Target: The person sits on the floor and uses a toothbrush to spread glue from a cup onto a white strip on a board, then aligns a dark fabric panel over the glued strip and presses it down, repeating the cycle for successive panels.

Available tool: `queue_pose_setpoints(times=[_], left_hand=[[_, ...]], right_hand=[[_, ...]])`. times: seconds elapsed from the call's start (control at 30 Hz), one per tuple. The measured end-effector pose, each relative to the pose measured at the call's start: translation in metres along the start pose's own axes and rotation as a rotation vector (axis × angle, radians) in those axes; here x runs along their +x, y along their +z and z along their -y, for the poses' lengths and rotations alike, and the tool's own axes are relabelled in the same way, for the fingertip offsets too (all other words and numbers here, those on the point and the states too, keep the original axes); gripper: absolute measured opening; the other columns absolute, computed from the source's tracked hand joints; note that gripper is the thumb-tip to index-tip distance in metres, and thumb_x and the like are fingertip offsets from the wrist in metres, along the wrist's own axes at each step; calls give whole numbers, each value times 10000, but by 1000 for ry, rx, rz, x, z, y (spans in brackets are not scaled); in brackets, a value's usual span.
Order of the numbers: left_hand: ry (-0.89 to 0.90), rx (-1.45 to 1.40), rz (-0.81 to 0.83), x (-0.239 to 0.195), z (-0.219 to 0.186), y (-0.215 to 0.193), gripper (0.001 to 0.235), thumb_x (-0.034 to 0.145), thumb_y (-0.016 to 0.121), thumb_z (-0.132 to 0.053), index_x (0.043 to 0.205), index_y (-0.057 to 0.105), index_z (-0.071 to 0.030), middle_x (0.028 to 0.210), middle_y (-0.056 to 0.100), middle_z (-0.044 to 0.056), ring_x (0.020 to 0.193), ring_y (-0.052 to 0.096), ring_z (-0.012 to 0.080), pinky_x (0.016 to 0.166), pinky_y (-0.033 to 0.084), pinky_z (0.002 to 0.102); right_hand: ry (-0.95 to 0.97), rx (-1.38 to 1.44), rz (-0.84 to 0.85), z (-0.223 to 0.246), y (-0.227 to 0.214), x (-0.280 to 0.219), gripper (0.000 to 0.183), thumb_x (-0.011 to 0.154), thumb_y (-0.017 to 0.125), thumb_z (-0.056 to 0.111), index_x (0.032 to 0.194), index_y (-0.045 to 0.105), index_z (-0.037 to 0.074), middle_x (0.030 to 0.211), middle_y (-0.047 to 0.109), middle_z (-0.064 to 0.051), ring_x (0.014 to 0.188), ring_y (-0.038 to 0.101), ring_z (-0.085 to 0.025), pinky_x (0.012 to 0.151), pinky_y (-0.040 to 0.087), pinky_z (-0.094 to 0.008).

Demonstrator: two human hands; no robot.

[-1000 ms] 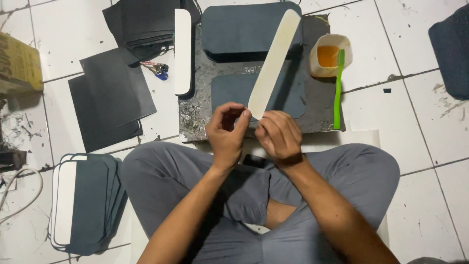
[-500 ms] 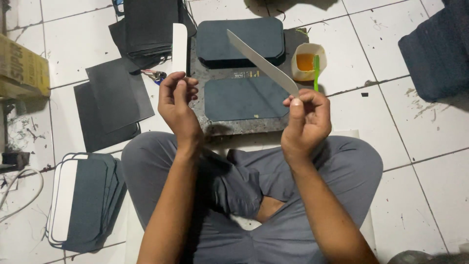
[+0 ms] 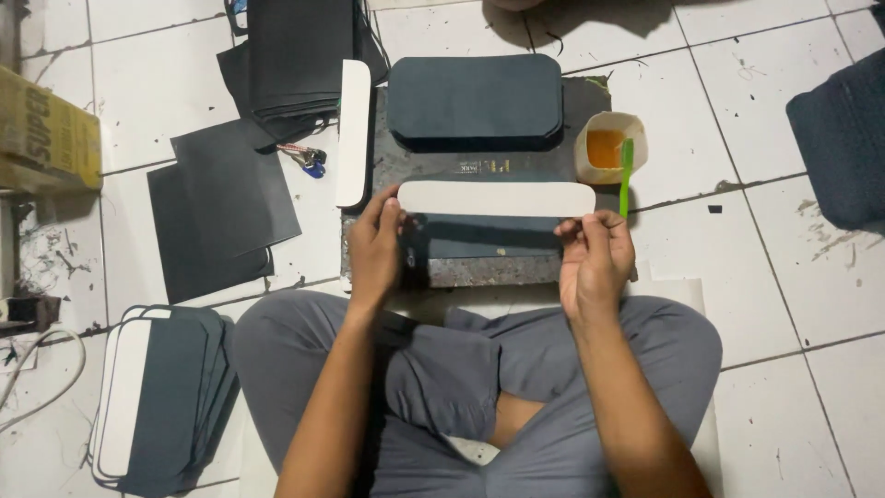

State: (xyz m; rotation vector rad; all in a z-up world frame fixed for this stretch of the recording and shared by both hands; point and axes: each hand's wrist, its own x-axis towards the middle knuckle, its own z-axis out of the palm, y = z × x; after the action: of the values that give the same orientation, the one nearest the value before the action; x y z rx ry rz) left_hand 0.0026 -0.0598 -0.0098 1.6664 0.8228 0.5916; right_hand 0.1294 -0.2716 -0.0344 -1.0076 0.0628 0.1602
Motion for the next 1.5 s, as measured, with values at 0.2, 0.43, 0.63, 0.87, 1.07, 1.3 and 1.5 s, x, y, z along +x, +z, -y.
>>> queue_pose_setpoints(times=[0.2,0.43,0.63,0.87,1.07,1.3,1.5], left_hand=[[-288,-117,9,19,11,0,238,944,649,-162,1036,783,12,763,706,179,615,714,240,521,568,359],[-331,164,-29,16,-3,-10,143,887,746,-183,955,836,-96,805,770,155,723,754,279,612,567,421],[-287,243,-34,6,-18,-14,129,872,754,-126,958,833,-70,764,774,165,785,765,316,731,563,426],[-294,181,-19,11,-12,-10,140,883,766,-128,993,822,-63,778,774,172,718,742,256,723,559,402],[-249,156,-34,12,-5,-11,142,900,769,-139,997,818,-48,798,767,180,827,724,265,769,556,436],[-254,125,-47,12,-9,-10,154,893,775,-141,1012,815,-53,835,771,183,846,721,256,785,566,433],[-204,145,-36,13,-7,-14,134,901,770,-135,1005,816,-62,830,770,179,849,724,250,754,572,424]], right_hand=[[140,0,-104,-20,-21,17,108,990,613,38,1041,552,111,861,657,-55,766,696,-169,779,642,-307],[135,-125,-125,-29,-30,19,119,979,636,22,1044,554,79,853,672,-101,757,715,-182,773,671,-329],[65,-417,-69,-11,-22,10,302,927,691,-38,1175,525,6,866,658,-154,691,710,-212,679,654,-328],[9,-630,-17,-8,-27,11,209,941,705,-36,1140,671,-90,884,692,-207,730,726,-233,685,641,-356],[-153,-823,-7,-7,-24,11,182,966,747,-8,1144,716,-32,883,689,-152,812,654,-143,739,562,-321],[-132,-835,18,-4,-17,12,177,970,715,-20,1147,708,-26,876,683,-137,846,682,-163,786,546,-305],[-110,-819,31,-6,-26,17,181,972,718,-12,1152,705,-11,903,697,-136,877,699,-170,800,548,-313]])
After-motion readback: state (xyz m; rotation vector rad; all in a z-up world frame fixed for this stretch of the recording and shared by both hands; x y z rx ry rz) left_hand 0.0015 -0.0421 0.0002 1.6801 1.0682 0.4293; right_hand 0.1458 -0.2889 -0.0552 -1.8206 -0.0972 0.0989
